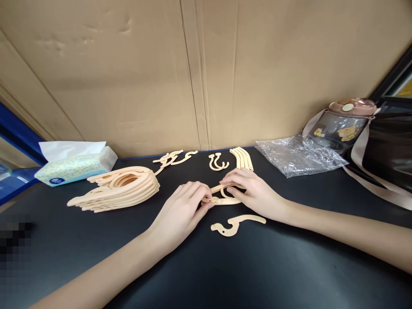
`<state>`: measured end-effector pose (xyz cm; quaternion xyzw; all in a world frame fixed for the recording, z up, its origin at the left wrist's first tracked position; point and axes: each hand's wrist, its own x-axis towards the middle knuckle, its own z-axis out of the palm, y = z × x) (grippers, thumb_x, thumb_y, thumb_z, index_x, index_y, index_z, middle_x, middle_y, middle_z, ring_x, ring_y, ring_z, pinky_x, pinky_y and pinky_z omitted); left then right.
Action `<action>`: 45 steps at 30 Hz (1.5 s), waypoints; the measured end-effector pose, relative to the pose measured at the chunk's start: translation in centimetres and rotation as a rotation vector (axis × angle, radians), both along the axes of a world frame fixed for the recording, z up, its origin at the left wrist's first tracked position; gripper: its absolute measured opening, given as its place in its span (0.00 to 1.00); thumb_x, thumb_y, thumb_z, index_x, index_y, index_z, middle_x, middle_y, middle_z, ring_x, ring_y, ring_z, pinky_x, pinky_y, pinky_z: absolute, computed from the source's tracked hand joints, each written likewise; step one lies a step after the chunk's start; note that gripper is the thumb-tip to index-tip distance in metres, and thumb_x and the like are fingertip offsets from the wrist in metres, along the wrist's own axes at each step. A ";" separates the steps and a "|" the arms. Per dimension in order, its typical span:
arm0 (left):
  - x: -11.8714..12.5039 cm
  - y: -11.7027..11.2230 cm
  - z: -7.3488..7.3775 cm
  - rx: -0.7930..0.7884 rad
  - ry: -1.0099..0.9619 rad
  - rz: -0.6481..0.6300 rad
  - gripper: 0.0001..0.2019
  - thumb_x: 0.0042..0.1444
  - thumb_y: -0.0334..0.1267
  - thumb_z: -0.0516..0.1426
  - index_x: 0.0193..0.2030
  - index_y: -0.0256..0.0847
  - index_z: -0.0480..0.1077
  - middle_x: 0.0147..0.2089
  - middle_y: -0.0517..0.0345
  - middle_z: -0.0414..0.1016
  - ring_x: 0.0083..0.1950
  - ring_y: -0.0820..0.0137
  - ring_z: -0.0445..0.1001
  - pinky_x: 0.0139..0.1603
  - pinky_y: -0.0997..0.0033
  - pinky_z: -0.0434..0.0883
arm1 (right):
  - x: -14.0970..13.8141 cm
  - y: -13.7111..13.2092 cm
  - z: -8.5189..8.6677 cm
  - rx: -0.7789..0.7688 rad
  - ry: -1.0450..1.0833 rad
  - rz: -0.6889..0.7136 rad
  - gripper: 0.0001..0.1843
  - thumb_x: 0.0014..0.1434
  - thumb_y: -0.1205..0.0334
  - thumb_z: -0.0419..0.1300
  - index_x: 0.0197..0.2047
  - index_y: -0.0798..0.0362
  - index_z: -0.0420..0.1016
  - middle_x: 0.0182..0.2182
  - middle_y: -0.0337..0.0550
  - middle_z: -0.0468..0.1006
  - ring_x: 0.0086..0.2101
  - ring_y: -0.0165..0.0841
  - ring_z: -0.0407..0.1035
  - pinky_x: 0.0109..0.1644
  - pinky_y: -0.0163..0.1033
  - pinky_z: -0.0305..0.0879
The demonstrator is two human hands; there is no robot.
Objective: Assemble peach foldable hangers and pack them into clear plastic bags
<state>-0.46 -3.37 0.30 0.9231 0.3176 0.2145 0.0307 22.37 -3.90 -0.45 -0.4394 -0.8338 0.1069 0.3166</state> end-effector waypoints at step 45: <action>0.0 -0.3 0.3 -0.151 -0.069 0.247 0.07 0.66 0.41 0.47 0.37 0.44 0.57 0.34 0.63 0.69 0.32 0.69 0.70 0.30 0.70 0.62 | 0.2 -0.3 0.3 -0.119 0.026 0.143 0.02 0.59 0.66 0.62 0.35 0.50 0.72 0.50 0.43 0.69 0.54 0.37 0.62 0.59 0.48 0.61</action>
